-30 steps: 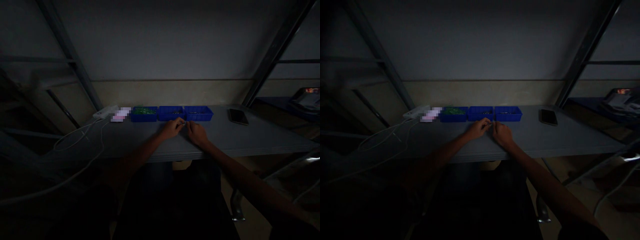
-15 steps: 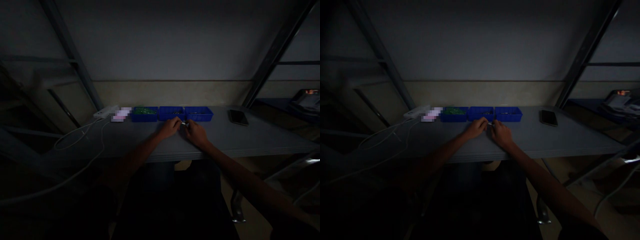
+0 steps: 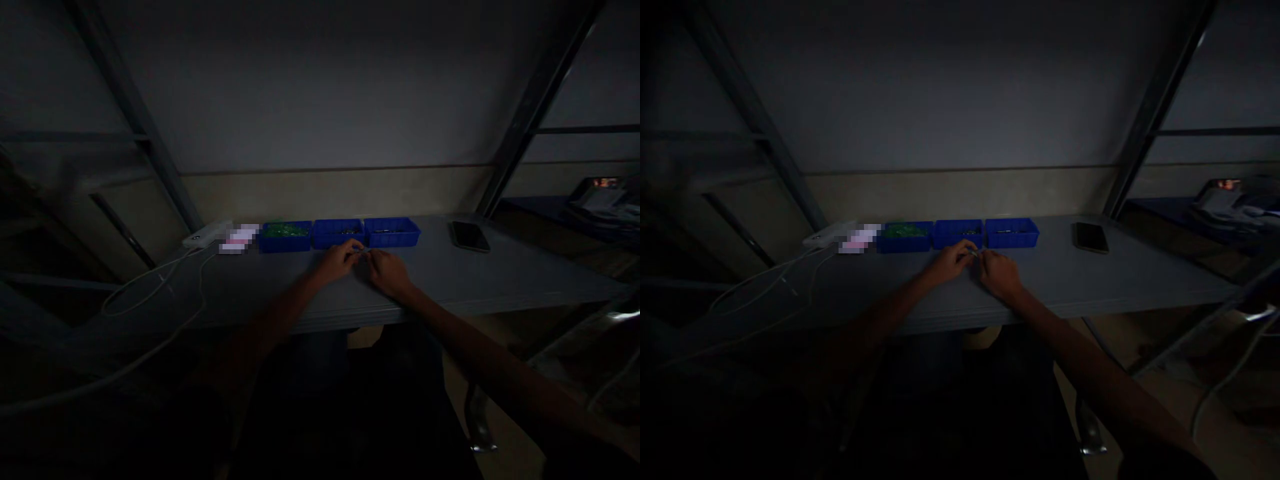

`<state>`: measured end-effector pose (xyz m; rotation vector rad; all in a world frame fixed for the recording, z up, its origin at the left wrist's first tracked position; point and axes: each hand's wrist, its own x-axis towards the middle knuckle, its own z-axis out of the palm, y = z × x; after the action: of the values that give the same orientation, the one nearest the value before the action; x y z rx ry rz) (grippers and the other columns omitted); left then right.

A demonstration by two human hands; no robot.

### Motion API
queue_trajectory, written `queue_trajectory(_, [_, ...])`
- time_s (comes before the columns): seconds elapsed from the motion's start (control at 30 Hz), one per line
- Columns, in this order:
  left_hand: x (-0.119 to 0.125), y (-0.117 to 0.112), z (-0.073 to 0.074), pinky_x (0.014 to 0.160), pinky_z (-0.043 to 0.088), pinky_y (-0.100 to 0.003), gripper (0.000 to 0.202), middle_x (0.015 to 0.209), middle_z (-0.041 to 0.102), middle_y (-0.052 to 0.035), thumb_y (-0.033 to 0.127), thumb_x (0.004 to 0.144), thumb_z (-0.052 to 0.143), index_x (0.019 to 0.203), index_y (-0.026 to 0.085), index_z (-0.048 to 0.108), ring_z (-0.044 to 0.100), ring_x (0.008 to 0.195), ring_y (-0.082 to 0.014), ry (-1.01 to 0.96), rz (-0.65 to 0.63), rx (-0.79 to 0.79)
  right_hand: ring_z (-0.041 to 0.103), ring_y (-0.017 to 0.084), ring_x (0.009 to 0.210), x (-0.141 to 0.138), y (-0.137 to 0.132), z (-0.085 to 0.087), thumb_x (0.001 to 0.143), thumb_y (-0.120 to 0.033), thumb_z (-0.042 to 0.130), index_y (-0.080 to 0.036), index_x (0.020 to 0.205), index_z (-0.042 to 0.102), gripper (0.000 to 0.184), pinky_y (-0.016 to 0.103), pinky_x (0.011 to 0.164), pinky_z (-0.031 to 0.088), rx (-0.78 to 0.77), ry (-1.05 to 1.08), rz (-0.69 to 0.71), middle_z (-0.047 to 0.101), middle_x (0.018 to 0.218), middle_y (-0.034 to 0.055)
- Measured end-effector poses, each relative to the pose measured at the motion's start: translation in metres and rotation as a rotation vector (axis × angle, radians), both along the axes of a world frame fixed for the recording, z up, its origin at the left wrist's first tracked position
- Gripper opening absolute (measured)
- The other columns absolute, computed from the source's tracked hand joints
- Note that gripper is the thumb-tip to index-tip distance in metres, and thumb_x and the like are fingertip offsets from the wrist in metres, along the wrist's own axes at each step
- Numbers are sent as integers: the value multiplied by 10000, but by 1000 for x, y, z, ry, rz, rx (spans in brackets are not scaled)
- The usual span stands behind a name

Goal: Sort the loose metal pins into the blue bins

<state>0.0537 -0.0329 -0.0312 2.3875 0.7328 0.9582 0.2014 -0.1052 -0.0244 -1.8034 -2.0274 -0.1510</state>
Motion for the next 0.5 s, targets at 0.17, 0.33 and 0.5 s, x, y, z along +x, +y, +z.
queue_trajectory(0.17, [0, 0, 3, 584, 395, -207, 164, 640, 576, 23, 243, 859, 420, 963, 159, 515, 564, 614, -114, -7, 62, 20, 624, 200, 774, -1, -1, 0, 924, -400, 297, -154, 1098, 505, 365, 267, 662, 393, 30, 63, -11, 677, 917, 104])
queue_trajectory(0.33, [0, -4, 8, 599, 394, -209, 178, 618, 561, 28, 253, 875, 384, 842, 161, 533, 544, 591, -103, -7, 101, 18, 624, 210, 732, 2, 3, -6, 893, -344, 380, -151, 1179, 440, 350, 270, 607, 389, 119, 97, 23, 673, 918, 97])
queue_trajectory(0.5, [-1, -6, 9, 589, 385, -205, 269, 588, 550, 26, 282, 892, 355, 730, 160, 531, 530, 574, -97, 26, 101, 10, 619, 194, 726, 3, 4, -7, 906, -331, 365, -170, 1075, 497, 268, 258, 598, 368, 139, 64, 34, 671, 909, 92])
